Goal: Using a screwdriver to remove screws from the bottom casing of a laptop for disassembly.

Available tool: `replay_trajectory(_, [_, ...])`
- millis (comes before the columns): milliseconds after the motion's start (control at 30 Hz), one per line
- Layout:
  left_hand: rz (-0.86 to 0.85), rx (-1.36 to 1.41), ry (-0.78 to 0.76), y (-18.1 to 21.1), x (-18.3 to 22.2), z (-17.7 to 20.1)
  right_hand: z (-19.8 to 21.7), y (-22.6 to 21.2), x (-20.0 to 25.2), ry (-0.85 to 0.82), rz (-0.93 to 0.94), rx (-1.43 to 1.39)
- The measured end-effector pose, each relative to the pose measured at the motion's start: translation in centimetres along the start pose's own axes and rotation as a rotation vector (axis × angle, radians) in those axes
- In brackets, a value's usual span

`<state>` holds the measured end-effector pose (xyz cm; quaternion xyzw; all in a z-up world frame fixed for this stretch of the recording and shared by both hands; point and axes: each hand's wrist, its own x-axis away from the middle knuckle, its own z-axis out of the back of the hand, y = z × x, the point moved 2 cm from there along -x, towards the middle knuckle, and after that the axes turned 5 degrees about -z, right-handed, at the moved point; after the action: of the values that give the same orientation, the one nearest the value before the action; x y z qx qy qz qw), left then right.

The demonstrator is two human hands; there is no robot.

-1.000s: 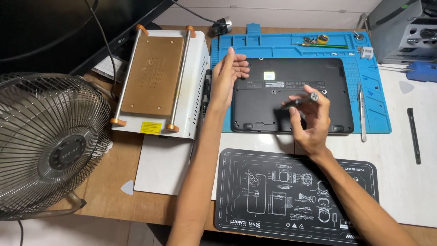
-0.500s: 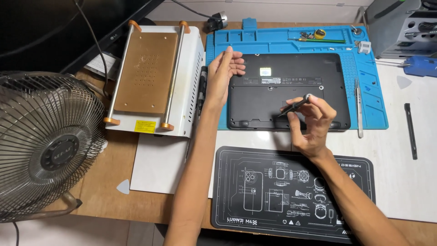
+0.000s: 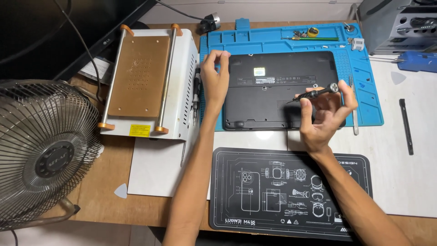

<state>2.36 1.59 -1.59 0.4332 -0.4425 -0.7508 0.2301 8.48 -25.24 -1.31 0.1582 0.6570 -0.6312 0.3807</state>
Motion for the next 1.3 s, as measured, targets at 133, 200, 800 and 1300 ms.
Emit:
replay_trajectory(133, [-0.074, -0.285, 0.011, -1.5, 0.9, -0.4, -0.9, -1.4, -0.8, -0.024, -0.163, -0.046])
replay_trajectory(200, [-0.065, -0.384, -0.080, -2.4, 1.0, -0.9, -1.1, -1.1, -1.0, -0.052, -0.410, -0.127])
replay_trajectory(800, [-0.041, -0.436, -0.086, -4.6, -0.6, -1.9, -2.1, 0.0, 1.1, -0.075, -0.173, 0.056])
replay_trajectory(1300, [0.035, -0.264, -0.088, -4.2, -0.1, -1.3, -2.5, 1.2, 1.4, -0.112, -0.047, 0.185])
